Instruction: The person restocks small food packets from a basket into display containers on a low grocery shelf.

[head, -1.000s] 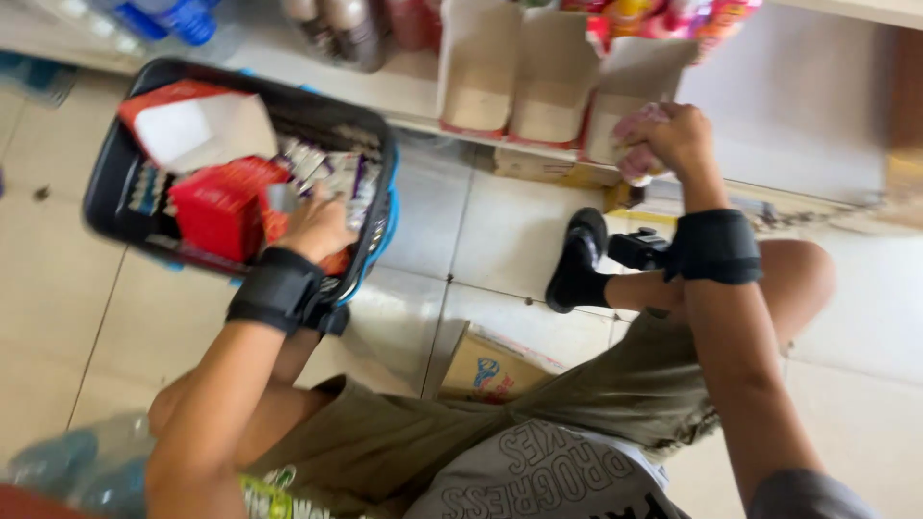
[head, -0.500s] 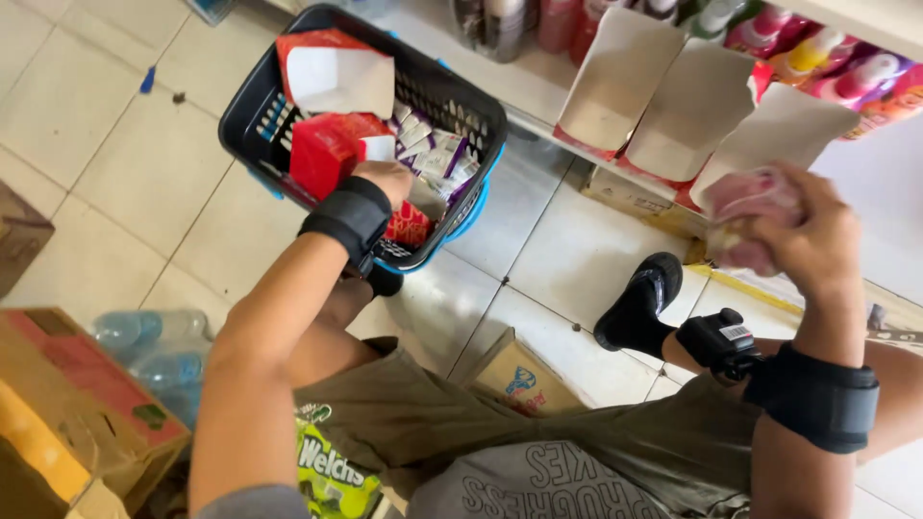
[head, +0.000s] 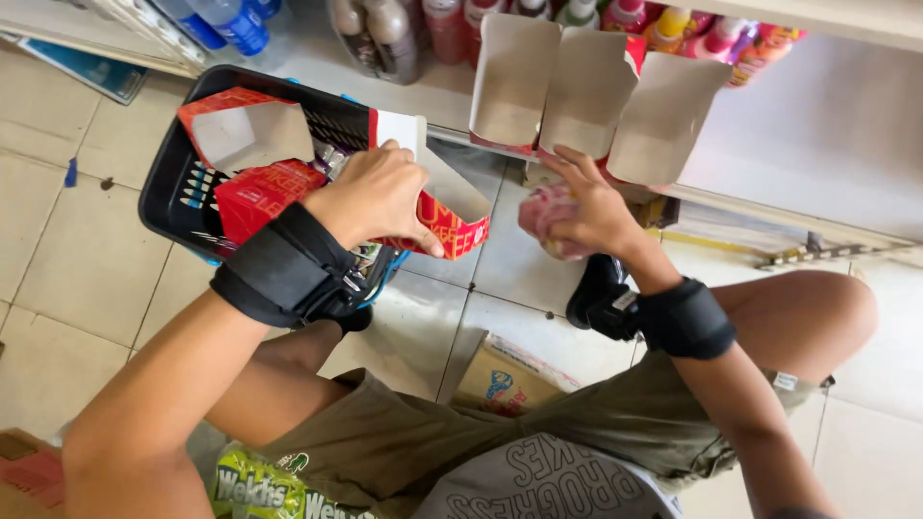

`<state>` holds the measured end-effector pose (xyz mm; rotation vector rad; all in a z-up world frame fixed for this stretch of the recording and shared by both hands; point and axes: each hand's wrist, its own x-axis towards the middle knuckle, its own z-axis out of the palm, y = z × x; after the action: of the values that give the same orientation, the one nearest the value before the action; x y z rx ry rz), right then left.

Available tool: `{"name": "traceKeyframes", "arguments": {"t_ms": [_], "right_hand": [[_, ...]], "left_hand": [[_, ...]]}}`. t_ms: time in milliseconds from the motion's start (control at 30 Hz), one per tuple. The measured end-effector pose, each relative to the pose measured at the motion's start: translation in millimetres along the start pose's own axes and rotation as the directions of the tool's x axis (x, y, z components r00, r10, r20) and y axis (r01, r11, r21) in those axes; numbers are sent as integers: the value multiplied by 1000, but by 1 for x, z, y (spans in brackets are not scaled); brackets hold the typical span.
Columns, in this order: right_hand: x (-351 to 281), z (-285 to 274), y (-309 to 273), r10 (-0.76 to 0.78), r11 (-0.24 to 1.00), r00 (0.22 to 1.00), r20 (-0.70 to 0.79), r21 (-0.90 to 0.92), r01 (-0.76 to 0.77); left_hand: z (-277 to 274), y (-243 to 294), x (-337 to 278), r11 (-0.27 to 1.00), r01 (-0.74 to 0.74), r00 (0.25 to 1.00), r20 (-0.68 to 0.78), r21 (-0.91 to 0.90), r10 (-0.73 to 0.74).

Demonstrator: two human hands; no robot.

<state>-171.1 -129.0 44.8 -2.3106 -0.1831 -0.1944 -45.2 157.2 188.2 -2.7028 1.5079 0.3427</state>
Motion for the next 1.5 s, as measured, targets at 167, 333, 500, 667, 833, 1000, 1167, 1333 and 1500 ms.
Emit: {"name": "traceKeyframes", "arguments": {"t_ms": [167,333,500,667,833,1000,1167,1333,1500], "right_hand": [[41,30,3,99,963,991,88,-260,-74],[79,71,42,-90,932,993,80,-345,112],[96,86,66,258,859,955,147,-488,-157],[92,83,67,258,849,961,102,-499,-175],[86,79,68,231,858,973,-22,-466,-214],[86,96,71,160,880,983,-89,-439,-183],[87,92,59,196,883,976,-98,-416,-219],[89,90,56,221,873,972,-78,-428,-233],[92,90,60,280,843,958,-56,-464,-273]], "left_hand": [[33,-8,-4,992,-123,981,-149,6,123],[39,-38,-17,965,-250,943,-207,75,260],[23,-54,1,813,-159,907,-241,560,344],[47,-120,85,708,-78,902,-253,702,350],[76,-152,163,682,-38,947,-192,731,258],[101,-163,189,669,7,978,-146,743,151],[143,-191,206,869,93,885,-441,486,152],[120,-117,175,971,183,948,-290,154,-132],[137,-65,168,958,126,991,-72,260,-111]]}}
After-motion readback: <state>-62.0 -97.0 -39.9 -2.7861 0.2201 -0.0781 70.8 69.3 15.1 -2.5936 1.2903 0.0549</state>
